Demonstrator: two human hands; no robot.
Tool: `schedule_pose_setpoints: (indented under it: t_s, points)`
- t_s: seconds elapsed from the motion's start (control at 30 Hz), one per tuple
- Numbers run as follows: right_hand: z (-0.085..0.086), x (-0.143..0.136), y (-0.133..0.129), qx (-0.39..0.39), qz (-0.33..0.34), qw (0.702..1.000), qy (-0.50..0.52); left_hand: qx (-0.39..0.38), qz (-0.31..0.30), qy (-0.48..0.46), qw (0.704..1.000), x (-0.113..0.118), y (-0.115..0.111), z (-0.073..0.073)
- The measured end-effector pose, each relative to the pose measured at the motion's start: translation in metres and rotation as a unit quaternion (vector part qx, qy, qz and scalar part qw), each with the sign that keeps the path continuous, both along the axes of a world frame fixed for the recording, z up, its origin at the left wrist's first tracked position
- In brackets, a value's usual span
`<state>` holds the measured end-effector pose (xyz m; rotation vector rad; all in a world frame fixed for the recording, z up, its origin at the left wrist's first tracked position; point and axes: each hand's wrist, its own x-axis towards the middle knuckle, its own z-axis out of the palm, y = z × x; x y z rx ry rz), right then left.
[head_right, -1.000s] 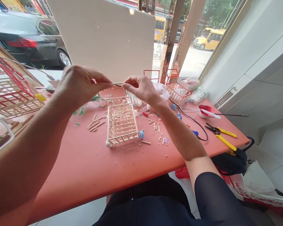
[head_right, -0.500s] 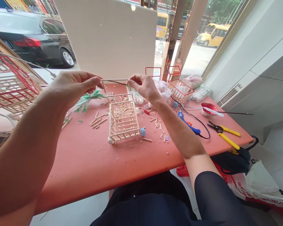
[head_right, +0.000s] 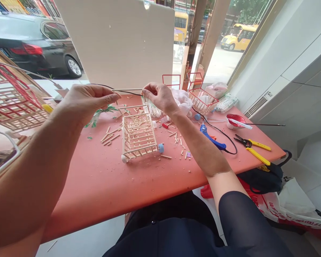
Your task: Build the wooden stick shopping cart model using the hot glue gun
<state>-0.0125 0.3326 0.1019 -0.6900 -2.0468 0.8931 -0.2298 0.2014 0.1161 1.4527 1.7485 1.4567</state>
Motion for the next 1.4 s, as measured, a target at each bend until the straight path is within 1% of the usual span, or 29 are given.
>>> schedule_pose_setpoints:
  t_s: [0.1, 0.27, 0.5, 0.73, 0.97, 1.17, 1.3, 1.4]
  points:
    - [0.002, 0.000, -0.003, 0.011, -0.003, 1.000, -0.016, 0.005, 0.010, -0.007, 1.000, -0.002, 0.004, -0.004]
    - [0.001, 0.000, -0.005, 0.015, 0.001, 1.000, -0.022, 0.000, 0.024, -0.015, 1.000, 0.003, 0.003, -0.002]
    - [-0.004, 0.000, -0.001, 0.020, -0.006, 1.000, -0.023, 0.011, 0.009, 0.005, 1.000, 0.000, 0.003, -0.005]
    - [-0.004, 0.002, 0.001, 0.044, -0.012, 0.998, -0.035, 0.021, 0.020, 0.004, 1.000, -0.003, 0.006, -0.008]
    - [-0.005, 0.003, 0.000, 0.053, -0.017, 0.998, -0.042, 0.045, 0.002, 0.001, 0.999, -0.003, 0.006, -0.011]
    - [-0.006, 0.002, 0.000, 0.060, -0.017, 0.997, -0.038, 0.043, 0.008, 0.000, 0.999, 0.002, 0.005, -0.007]
    - [-0.008, 0.001, 0.001, 0.065, -0.019, 0.997, -0.041, 0.030, 0.035, -0.017, 0.999, 0.011, 0.001, -0.001]
    - [-0.009, 0.002, 0.002, 0.072, -0.021, 0.996, -0.045, 0.035, 0.035, -0.020, 0.999, 0.012, 0.001, -0.003]
